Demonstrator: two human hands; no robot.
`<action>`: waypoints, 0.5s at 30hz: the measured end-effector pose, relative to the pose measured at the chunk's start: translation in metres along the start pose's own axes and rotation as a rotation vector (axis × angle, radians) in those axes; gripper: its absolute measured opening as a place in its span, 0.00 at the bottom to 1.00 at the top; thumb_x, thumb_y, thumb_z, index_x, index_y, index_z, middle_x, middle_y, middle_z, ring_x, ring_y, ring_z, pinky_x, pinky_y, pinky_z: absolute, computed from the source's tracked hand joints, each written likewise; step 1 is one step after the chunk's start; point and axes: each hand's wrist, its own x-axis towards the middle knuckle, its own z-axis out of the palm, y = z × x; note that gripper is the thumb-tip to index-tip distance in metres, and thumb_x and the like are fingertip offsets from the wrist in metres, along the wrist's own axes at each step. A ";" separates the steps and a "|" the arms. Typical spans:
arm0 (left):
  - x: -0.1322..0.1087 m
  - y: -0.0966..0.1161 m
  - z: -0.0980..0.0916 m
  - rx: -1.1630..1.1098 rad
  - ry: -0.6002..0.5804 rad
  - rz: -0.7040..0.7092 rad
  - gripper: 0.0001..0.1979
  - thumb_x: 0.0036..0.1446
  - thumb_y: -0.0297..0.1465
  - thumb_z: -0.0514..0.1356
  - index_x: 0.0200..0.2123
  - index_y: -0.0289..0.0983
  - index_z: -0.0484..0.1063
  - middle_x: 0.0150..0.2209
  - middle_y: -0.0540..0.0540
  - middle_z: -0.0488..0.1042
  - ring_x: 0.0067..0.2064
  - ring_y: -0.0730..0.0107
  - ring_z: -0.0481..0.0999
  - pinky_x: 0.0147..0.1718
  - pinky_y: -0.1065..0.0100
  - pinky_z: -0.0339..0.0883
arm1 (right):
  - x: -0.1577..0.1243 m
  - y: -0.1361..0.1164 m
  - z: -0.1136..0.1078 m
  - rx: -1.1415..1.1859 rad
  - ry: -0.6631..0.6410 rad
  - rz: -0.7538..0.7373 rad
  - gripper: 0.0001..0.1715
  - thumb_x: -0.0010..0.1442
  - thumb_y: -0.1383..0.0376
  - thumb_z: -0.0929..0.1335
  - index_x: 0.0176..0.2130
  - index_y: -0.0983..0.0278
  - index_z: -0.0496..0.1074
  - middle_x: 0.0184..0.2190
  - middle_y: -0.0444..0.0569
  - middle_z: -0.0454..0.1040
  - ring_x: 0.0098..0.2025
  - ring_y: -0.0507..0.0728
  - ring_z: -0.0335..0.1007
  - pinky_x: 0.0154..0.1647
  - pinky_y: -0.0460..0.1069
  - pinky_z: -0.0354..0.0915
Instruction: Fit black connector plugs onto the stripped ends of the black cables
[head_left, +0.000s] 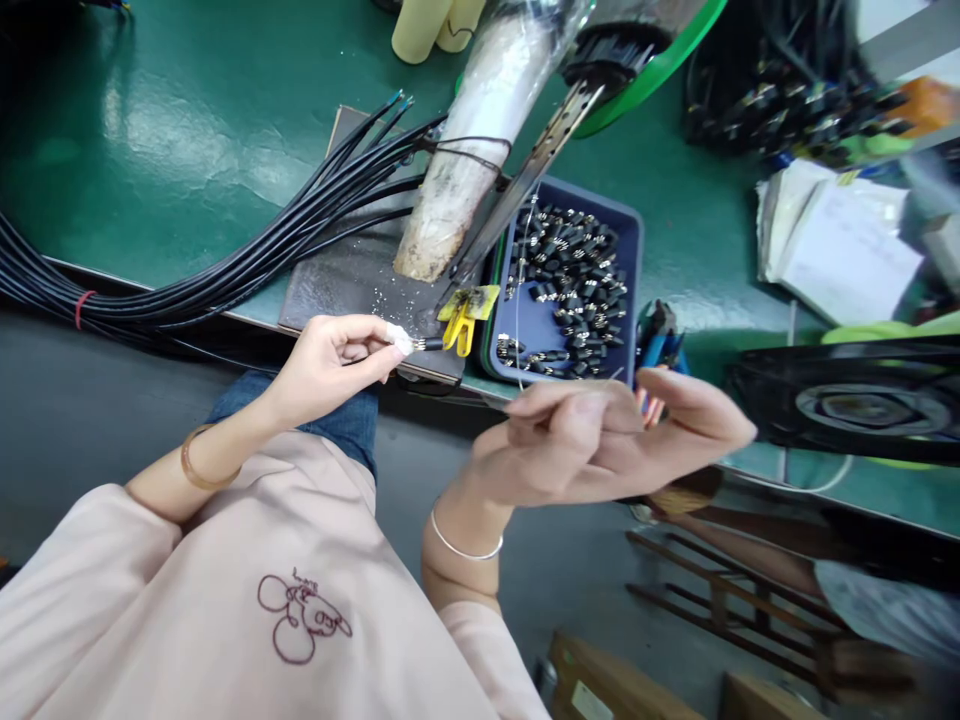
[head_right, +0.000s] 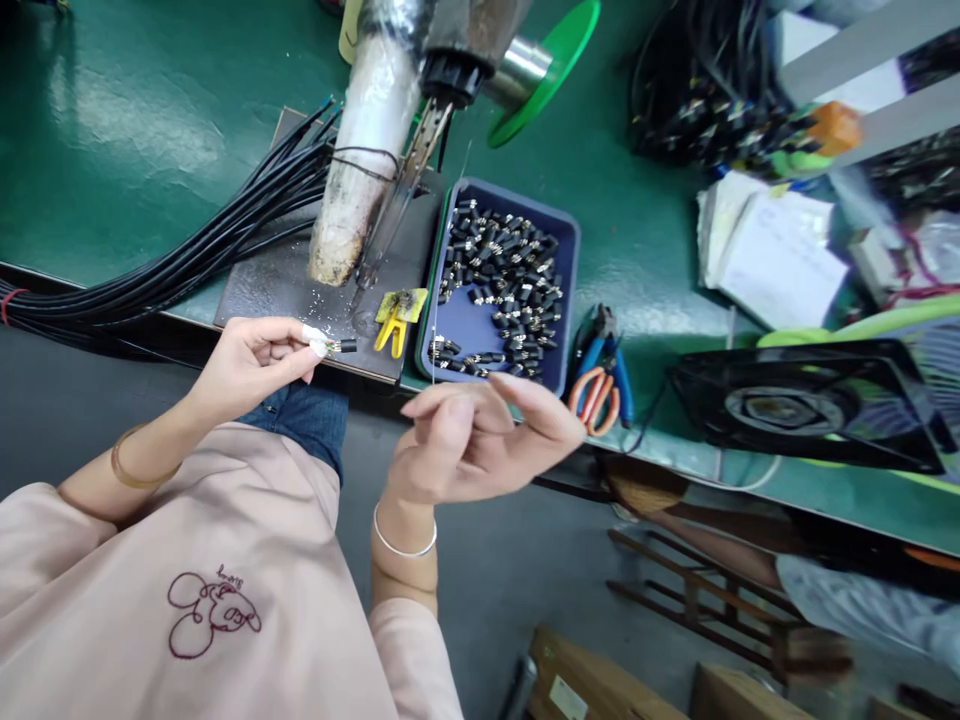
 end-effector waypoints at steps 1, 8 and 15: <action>0.001 -0.001 0.001 -0.002 0.011 0.011 0.11 0.54 0.36 0.66 0.29 0.33 0.76 0.22 0.50 0.73 0.24 0.79 0.70 0.24 0.77 0.67 | 0.000 0.001 -0.001 -0.027 -0.023 0.021 0.10 0.66 0.66 0.66 0.47 0.57 0.72 0.23 0.36 0.71 0.14 0.44 0.59 0.13 0.42 0.52; 0.011 0.000 0.002 0.017 0.026 0.044 0.10 0.51 0.34 0.67 0.27 0.32 0.76 0.26 0.49 0.74 0.25 0.79 0.69 0.25 0.76 0.65 | -0.013 0.008 -0.006 -0.329 -0.417 -0.142 0.09 0.59 0.74 0.71 0.39 0.61 0.72 0.37 0.45 0.82 0.38 0.55 0.82 0.39 0.48 0.77; 0.018 0.002 0.004 0.054 0.038 0.053 0.08 0.51 0.31 0.66 0.26 0.32 0.73 0.24 0.51 0.70 0.25 0.79 0.65 0.25 0.76 0.61 | -0.011 0.013 0.002 -0.350 -0.449 -0.239 0.11 0.58 0.77 0.69 0.36 0.61 0.68 0.40 0.49 0.81 0.39 0.53 0.80 0.40 0.47 0.77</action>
